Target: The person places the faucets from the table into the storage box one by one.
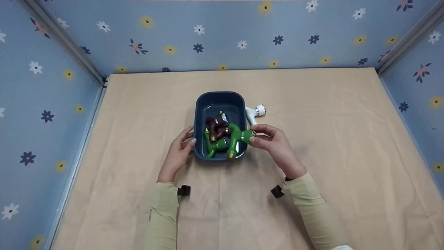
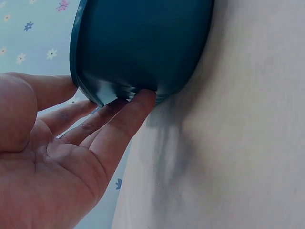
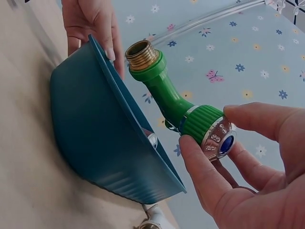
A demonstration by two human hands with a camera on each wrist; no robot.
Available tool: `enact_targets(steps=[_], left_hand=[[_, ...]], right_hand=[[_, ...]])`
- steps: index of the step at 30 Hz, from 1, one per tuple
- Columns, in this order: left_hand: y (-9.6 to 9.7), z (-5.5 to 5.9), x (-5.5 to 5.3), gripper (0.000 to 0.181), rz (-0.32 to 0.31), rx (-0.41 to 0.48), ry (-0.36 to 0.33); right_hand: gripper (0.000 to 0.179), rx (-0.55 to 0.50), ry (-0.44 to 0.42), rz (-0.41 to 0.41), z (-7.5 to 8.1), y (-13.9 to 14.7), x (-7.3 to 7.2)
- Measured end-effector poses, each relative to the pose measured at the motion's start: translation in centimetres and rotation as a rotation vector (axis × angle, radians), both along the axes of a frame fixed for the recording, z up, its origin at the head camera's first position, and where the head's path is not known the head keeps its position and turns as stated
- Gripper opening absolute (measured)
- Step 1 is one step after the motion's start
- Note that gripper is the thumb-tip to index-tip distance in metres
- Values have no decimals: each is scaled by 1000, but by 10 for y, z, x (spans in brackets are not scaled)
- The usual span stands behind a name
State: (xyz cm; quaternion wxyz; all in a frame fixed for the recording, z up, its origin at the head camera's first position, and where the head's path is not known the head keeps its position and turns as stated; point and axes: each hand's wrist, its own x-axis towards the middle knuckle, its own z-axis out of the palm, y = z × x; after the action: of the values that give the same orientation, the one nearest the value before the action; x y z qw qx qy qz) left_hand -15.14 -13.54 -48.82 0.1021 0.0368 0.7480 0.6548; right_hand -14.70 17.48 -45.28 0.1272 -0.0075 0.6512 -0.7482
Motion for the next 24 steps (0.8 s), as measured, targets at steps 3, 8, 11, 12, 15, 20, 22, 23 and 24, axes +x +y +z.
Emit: enact_targets(steps=[3, 8, 11, 12, 15, 20, 22, 23, 24], left_hand=[[-2, -12, -3, 51, 6, 3, 15], [-2, -18, -3, 50, 18, -26, 28], [-2, -18, -3, 51, 20, -35, 21], [-2, -18, -3, 51, 22, -38, 18], [-2, -18, -4, 51, 23, -37, 12], [-2, -18, -4, 52, 18, -33, 13], [-2, -14, -3, 52, 14, -26, 1], [-2, -10, -1, 52, 10, -25, -3], [-1, -6, -1, 53, 6, -25, -9]], right_hand=[[35, 19, 4, 0, 1, -4, -2], [36, 13, 6, 6, 2, -11, -5], [37, 0, 7, 11, 2, -16, -7], [37, 0, 7, 12, 2, -17, -7], [37, 0, 3, 14, 1, -21, -8], [36, 9, -4, 14, -1, -28, -9], [35, 22, -5, 11, -1, -31, -10], [35, 26, -5, 10, -1, -32, -10], [35, 28, -7, 8, -1, -33, -11]])
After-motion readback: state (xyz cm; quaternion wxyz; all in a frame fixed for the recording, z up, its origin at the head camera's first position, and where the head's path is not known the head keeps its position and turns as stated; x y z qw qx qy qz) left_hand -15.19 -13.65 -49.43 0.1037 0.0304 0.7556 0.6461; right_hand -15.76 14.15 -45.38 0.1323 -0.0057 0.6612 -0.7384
